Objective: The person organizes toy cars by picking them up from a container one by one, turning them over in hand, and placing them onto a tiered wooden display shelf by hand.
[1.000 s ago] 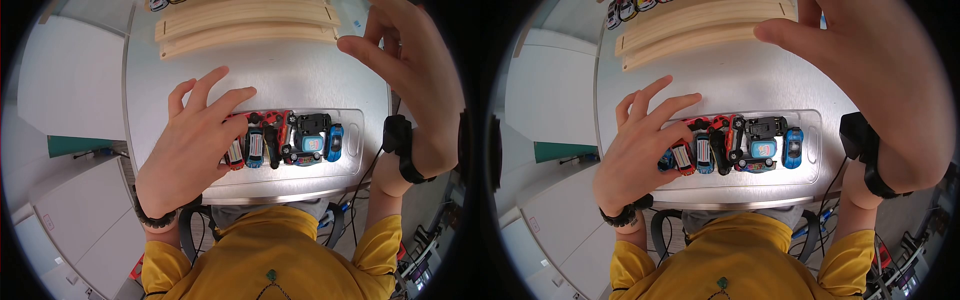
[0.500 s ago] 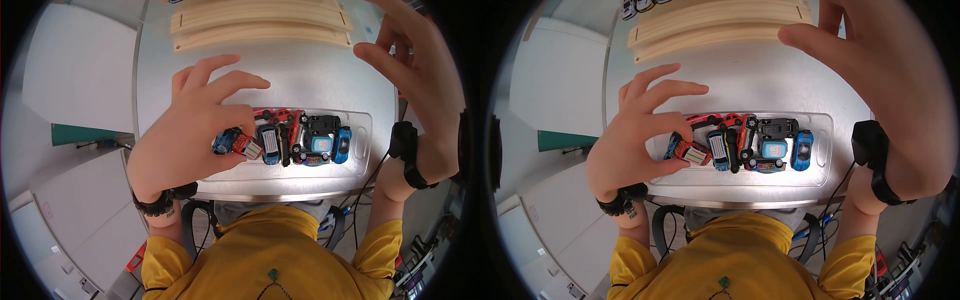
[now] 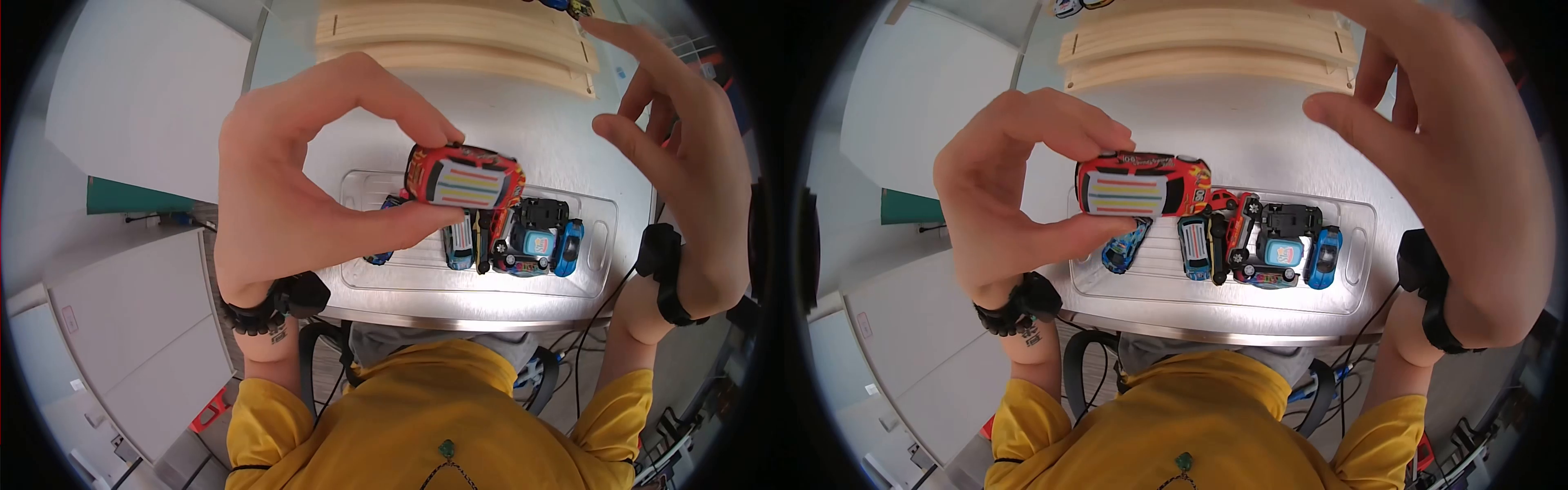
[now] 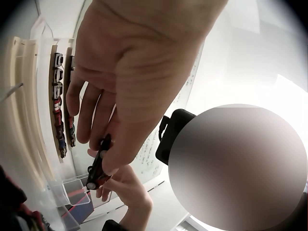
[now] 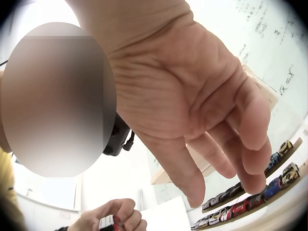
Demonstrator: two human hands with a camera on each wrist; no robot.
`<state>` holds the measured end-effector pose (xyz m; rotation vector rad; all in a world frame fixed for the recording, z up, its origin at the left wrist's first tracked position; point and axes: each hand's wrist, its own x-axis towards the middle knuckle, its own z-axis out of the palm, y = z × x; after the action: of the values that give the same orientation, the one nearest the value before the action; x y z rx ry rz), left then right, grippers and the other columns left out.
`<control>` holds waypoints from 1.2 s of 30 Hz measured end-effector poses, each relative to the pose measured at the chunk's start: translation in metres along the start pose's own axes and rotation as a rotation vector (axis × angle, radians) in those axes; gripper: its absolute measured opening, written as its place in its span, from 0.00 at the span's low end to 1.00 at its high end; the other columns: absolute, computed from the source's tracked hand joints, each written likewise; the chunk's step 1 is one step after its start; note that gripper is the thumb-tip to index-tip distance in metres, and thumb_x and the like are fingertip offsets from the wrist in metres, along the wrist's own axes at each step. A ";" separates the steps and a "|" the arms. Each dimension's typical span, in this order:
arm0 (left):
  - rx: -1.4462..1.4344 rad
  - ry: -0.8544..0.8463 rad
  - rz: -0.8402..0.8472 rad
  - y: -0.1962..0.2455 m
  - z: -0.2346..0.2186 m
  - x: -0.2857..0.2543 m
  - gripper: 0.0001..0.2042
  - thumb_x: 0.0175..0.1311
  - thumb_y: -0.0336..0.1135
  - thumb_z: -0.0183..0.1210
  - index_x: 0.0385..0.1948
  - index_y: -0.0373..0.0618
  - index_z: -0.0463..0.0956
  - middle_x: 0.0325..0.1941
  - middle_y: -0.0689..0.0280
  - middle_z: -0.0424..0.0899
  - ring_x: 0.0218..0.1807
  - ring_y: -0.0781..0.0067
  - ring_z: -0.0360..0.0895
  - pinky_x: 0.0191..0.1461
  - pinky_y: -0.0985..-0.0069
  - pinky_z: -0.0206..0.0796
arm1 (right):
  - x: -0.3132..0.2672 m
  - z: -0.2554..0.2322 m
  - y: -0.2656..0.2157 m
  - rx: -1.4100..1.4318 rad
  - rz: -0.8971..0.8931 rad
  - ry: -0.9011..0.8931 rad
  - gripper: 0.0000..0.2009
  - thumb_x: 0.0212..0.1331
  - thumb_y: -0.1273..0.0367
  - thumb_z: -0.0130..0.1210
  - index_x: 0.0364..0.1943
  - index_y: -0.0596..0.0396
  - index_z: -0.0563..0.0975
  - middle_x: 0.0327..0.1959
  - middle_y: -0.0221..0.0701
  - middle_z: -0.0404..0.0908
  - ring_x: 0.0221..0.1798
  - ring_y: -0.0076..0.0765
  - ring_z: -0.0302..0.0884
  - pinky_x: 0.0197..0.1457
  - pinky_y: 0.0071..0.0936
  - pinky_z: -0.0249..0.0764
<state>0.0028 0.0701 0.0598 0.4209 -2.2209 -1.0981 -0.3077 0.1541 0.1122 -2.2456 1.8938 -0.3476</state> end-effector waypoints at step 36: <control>-0.384 0.111 -0.413 0.001 0.022 0.004 0.47 0.46 0.41 0.85 0.67 0.31 0.65 0.47 0.63 0.88 0.50 0.75 0.86 0.56 0.75 0.75 | 0.013 0.000 -0.046 0.360 -0.399 -0.340 0.38 0.40 0.78 0.69 0.65 0.57 0.75 0.43 0.38 0.86 0.40 0.49 0.84 0.39 0.31 0.79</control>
<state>-0.0145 0.0819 0.0517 0.7698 -1.8106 -1.6336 -0.2627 0.1493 0.1258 -2.2422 1.1160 -0.3058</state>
